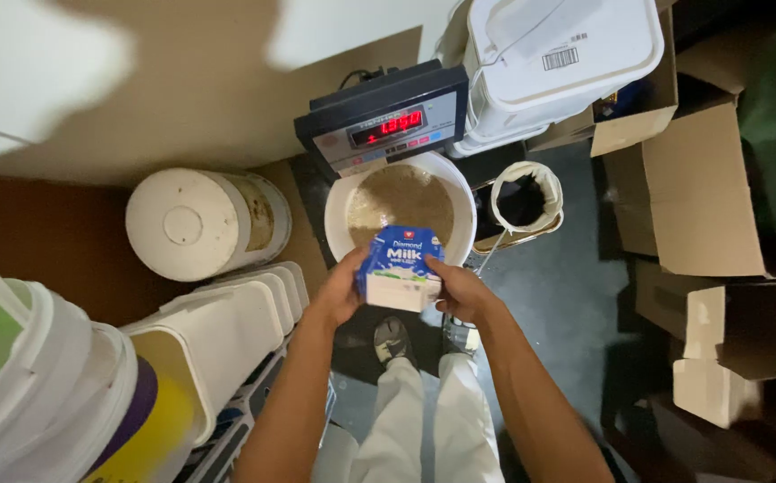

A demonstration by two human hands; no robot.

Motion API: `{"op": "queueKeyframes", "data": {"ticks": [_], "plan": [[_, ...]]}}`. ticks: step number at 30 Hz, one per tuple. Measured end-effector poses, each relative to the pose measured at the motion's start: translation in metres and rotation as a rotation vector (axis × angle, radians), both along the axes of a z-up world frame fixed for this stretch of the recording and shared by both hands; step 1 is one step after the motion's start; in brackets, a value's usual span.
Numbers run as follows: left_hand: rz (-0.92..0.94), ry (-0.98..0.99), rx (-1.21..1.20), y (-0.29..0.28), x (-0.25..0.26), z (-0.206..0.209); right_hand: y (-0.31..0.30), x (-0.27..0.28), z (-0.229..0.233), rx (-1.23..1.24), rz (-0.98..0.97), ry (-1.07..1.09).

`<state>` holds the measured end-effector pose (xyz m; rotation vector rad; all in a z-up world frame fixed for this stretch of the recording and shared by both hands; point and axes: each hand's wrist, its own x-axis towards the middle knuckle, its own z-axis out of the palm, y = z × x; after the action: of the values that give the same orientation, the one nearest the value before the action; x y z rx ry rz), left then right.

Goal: The person stirs a brown liquid in a white bucket placed on a digital scale, then repeatedly retrieves milk cartons from a box, opens them, and pours the milk into the bucket while monitoring the scale. The person also uses a calculator and a small scale on the counter during the process.

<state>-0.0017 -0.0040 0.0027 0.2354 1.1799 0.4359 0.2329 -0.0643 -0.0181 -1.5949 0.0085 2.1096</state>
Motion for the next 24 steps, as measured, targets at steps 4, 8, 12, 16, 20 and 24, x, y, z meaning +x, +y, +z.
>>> {"op": "queueKeyframes", "data": {"ticks": [4, 8, 12, 16, 20, 24], "plan": [[-0.108, 0.074, 0.004, -0.005, -0.008, -0.029, -0.002, -0.001, -0.007, 0.035, -0.03, 0.039], [-0.167, 0.139, 0.023, -0.007, -0.017, -0.065, -0.001, 0.002, 0.02, 0.019, 0.057, 0.01], [-0.124, 0.24, 0.009, 0.0, -0.01, -0.038, -0.009, 0.01, 0.041, 0.124, 0.171, 0.019], [-0.117, 0.234, 0.018, 0.007, 0.005, 0.029, -0.016, 0.015, 0.024, 0.174, 0.114, 0.036], [-0.175, 0.098, 0.117, 0.007, 0.008, 0.051, -0.013, 0.019, 0.019, 0.234, 0.088, 0.0], [-0.248, 0.102, 0.178, 0.009, -0.001, 0.027, -0.004, 0.021, 0.043, 0.339, 0.302, -0.371]]}}
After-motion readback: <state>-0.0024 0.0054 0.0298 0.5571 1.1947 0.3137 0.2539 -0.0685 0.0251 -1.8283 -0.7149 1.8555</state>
